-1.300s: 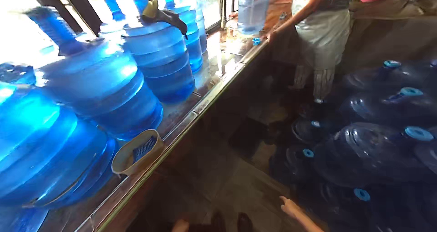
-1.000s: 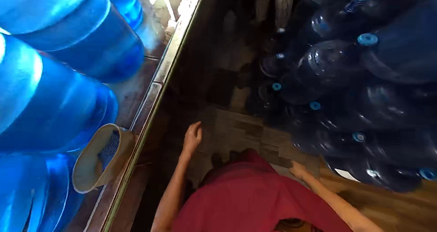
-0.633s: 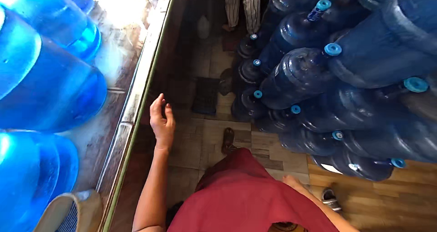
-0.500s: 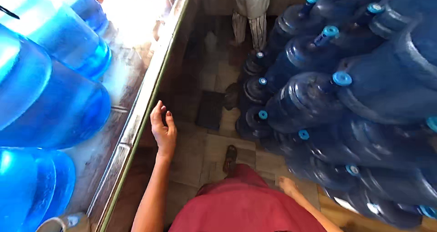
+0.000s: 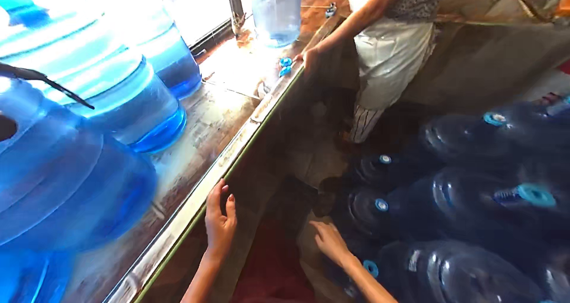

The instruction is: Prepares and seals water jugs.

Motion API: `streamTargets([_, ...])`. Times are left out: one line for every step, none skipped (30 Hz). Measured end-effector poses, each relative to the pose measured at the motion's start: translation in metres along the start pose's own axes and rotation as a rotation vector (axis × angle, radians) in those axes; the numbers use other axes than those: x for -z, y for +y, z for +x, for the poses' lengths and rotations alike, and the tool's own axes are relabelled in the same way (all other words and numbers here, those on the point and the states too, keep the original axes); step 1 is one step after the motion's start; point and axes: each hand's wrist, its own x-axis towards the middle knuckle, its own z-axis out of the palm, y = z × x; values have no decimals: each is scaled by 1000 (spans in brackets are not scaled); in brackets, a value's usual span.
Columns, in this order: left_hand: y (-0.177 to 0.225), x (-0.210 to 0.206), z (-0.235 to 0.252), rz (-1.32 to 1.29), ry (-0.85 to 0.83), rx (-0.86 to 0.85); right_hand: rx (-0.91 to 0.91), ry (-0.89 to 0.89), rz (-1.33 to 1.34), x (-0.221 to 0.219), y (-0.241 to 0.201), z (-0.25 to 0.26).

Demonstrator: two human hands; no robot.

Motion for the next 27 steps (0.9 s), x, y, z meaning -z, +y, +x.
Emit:
streamTargets([1,-7,17,-6,44,-10,44,-8,-26,18,-12,17])
streamTargets([1,-13,35,-16,76,-27,76,-19,-51,37,-25,34])
streamTargets([-1,-21,55,-25,99,-47,110,-15,-71,54,-36,50])
streamTargets([-3,-29,75,-28,116,-69,146,-5,-80,71,-45,63])
streamTargets([-6,-38,96,-25,122,-89,181,-1,-82,89,-55,75])
streamTargets([-8,-46,116,-14,121,-102,217,-9,-75,108,-66,85])
streamTargets([-9,-53,134,6,115,-100,255,-31,-52,128,-79,93])
streamTargets([-11,-59,150,24,100,-77,293,-67,-14,147,-93,99])
streamTargets([-14,-64,163,29,80,-45,326,-112,37,166,-108,104])
streamTargets([-15,-67,175,29,58,-17,360,-152,91,183,-123,109])
streamTargets([-15,-68,184,25,33,7,392,-192,146,198,-138,114])
streamTargets([-15,-67,192,17,8,28,416,-240,190,212,-154,120])
streamTargets([-14,-63,200,8,-18,46,441,-287,223,225,-169,127])
streamTargets([-13,-59,206,0,-36,56,470,-328,245,235,-184,135])
streamTargets([-14,-55,211,0,-42,62,500,-369,251,244,-199,142])
streamTargets([-14,-49,216,6,-32,68,526,-421,244,252,-215,149])
streamTargets([-14,-43,220,13,-13,76,555,-472,230,260,-231,155])
streamTargets([-13,-37,223,16,14,90,590,-517,218,267,-246,161])
streamTargets([-12,-30,225,19,42,107,626,-559,212,272,-260,166])
streamTargets([-9,-24,226,18,74,129,660,-604,211,278,-272,171])
streamTargets([-6,-18,228,25,107,152,695,-646,218,283,-284,177])
streamTargets([-4,-13,230,34,132,177,733,-680,238,286,-293,183])
streamTargets([-1,-8,231,48,157,203,773,-711,273,289,-300,189])
streamTargets([3,-3,231,69,185,230,819,-738,318,290,-306,195])
streamTargets([7,3,232,98,217,256,866,-763,362,291,-311,201])
streamTargets([11,8,232,136,251,274,909,-793,396,291,-318,207])
streamTargets([15,15,233,182,291,286,936,-826,416,292,-324,213])
